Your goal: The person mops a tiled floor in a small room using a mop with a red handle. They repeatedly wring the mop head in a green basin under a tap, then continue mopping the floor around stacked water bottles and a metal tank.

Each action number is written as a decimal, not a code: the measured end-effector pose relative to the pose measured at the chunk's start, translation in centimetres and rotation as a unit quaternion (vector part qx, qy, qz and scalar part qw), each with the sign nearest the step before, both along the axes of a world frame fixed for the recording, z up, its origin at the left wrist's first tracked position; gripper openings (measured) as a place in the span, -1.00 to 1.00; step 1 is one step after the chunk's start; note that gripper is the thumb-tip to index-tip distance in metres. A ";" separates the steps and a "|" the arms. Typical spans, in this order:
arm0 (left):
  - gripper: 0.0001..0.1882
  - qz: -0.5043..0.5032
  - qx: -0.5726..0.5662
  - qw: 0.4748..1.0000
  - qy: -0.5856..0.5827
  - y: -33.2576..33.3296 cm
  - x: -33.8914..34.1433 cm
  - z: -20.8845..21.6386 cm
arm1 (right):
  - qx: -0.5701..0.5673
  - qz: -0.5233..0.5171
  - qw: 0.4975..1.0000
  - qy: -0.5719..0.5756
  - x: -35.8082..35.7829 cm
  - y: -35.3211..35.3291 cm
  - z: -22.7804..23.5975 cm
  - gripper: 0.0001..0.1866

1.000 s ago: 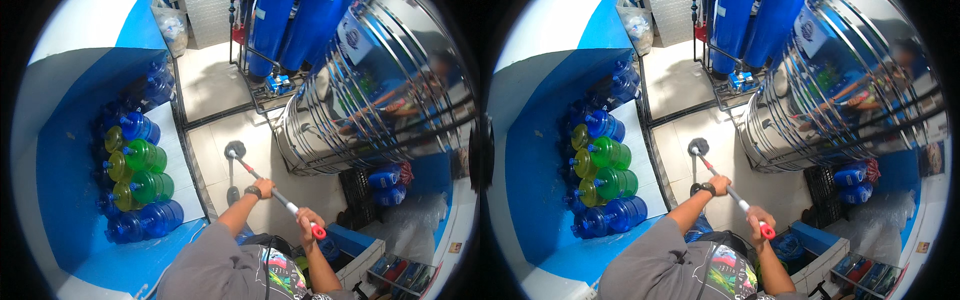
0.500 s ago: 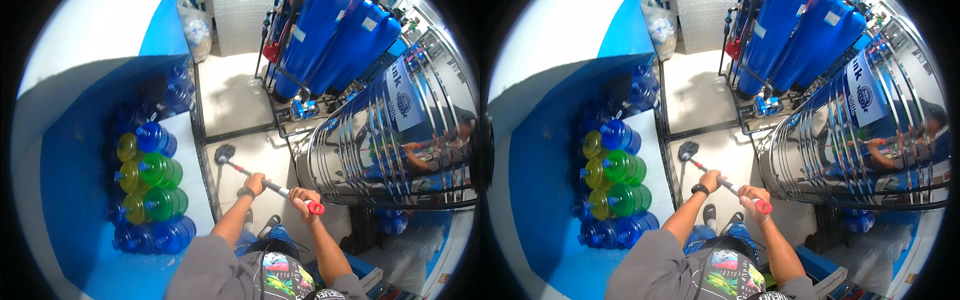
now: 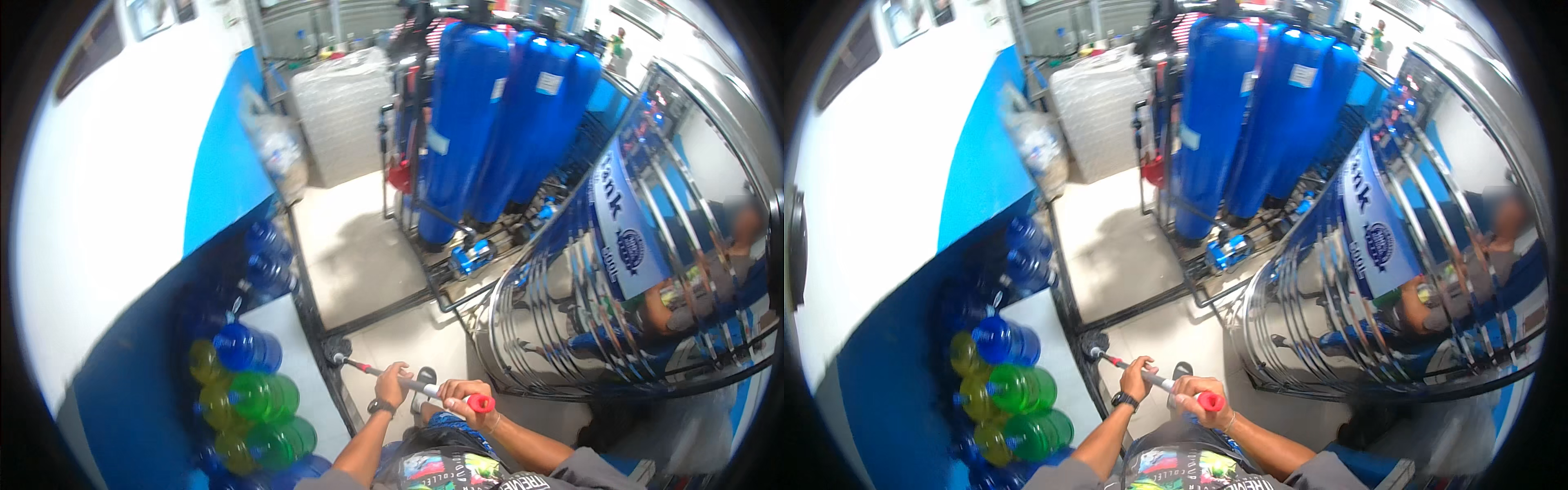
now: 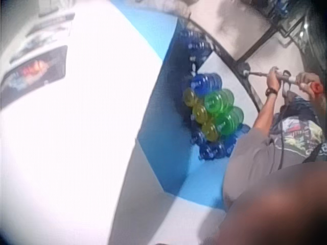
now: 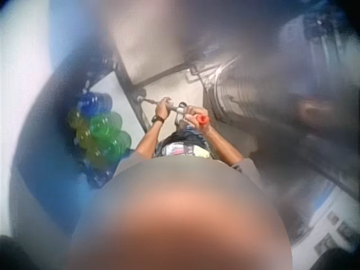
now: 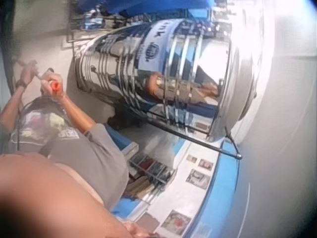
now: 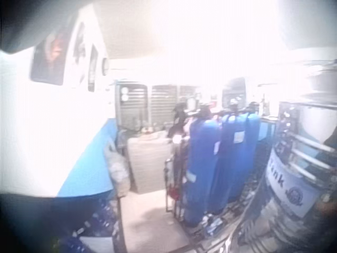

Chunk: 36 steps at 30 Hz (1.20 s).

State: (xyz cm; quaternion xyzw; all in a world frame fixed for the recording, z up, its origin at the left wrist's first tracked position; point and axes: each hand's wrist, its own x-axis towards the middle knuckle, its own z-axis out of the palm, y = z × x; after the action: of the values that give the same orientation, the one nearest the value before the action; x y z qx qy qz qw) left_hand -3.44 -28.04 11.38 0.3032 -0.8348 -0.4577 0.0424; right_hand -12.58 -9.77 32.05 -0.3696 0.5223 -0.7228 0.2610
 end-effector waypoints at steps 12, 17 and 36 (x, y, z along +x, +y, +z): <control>-0.76 0.012 -0.105 0.978 0.181 -8.5 -13.1 11.4 | -0.076 0.137 0.978 0.134 -13.0 -8.1 11.6 -0.72; -0.69 -0.109 -0.069 0.981 0.147 -14.7 -15.7 3.8 | 0.024 0.081 0.982 0.171 -15.0 -14.6 1.2 -0.71; -0.83 -0.057 0.025 0.993 0.102 -48.3 -30.9 -11.5 | 0.038 -0.103 0.974 0.200 -22.4 -47.1 -11.4 -0.77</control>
State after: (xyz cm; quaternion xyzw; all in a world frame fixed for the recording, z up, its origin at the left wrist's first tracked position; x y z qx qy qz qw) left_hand -34.32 -76.32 -0.16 0.2076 -0.8306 -0.5083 0.0934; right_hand -34.97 -56.88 20.63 -0.4403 0.6264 -0.6371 0.0892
